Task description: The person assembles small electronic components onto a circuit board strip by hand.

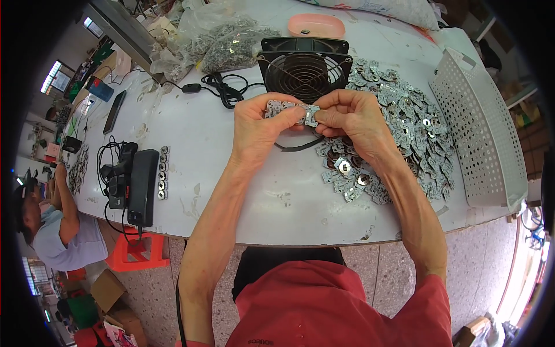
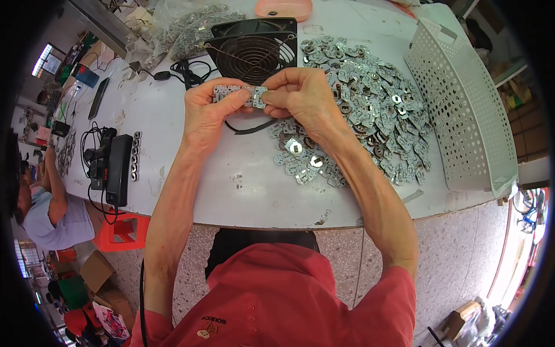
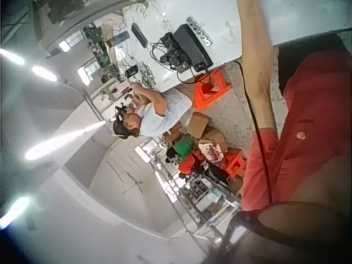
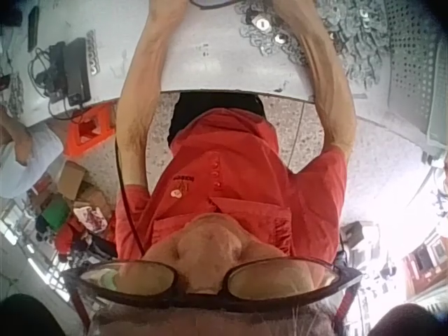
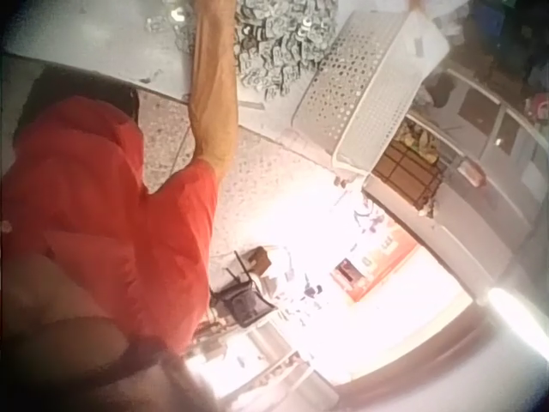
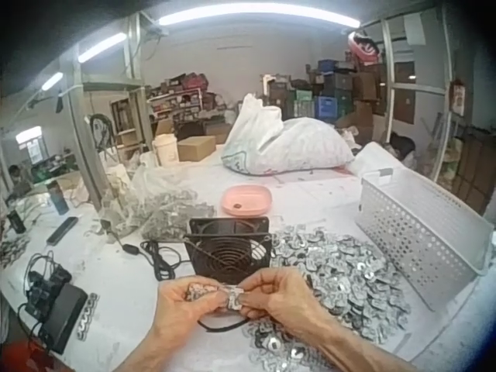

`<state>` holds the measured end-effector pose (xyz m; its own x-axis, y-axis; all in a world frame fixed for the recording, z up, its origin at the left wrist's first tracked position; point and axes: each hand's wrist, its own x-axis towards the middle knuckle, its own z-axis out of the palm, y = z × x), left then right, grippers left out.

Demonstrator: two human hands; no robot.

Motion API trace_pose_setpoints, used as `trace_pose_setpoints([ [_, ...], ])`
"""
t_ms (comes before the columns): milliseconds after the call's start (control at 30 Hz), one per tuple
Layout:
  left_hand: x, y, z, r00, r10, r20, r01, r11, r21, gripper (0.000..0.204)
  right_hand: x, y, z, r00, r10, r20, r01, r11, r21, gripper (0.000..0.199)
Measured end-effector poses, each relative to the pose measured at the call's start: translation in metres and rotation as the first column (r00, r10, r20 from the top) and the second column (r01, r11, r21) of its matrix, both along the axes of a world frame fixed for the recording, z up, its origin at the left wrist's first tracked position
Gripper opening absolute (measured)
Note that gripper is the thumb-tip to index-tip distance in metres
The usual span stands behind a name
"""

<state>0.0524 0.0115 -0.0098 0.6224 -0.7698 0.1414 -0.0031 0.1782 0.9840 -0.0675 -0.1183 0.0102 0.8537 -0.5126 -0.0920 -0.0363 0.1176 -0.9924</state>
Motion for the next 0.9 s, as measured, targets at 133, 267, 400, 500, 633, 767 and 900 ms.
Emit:
trace_pose_setpoints([
  [133, -0.001, 0.0, 0.002, 0.992, -0.011, -0.127, 0.011, 1.0, -0.002, 0.012, 0.0, 0.002, -0.002, 0.999, -0.022, 0.034, 0.022, 1.0, -0.003, 0.013],
  [267, -0.006, 0.001, 0.008, 0.957, 0.029, -0.289, -0.033, 0.999, -0.007, 0.014, 0.001, 0.007, -0.003, 0.995, -0.054, 0.089, 0.062, 0.994, -0.089, 0.012],
  [400, -0.006, 0.001, 0.008, 0.93, 0.032, -0.366, -0.037, 0.999, -0.009, 0.016, 0.003, 0.01, -0.005, 0.99, -0.073, 0.118, 0.091, 0.984, -0.155, 0.01],
  [500, -0.005, 0.001, 0.007, 0.924, 0.031, -0.381, -0.03, 1.0, 0.008, 0.016, 0.003, 0.013, -0.005, 0.984, -0.11, 0.142, 0.135, 0.973, -0.186, 0.009],
  [633, -0.01, 0.001, 0.01, 0.944, 0.047, -0.328, -0.035, 0.999, 0.04, 0.016, 0.004, 0.017, -0.009, 0.973, -0.162, 0.165, 0.205, 0.935, -0.291, 0.007],
  [767, -0.015, 0.0, 0.009, 0.949, 0.125, -0.29, -0.117, 0.992, 0.044, 0.014, 0.007, 0.02, -0.017, 0.957, -0.213, 0.198, 0.273, 0.893, -0.359, 0.007],
  [900, -0.016, 0.002, 0.011, 0.951, 0.156, -0.266, -0.145, 0.988, 0.058, 0.014, 0.006, 0.02, -0.014, 0.957, -0.205, 0.205, 0.27, 0.885, -0.38, 0.008],
])
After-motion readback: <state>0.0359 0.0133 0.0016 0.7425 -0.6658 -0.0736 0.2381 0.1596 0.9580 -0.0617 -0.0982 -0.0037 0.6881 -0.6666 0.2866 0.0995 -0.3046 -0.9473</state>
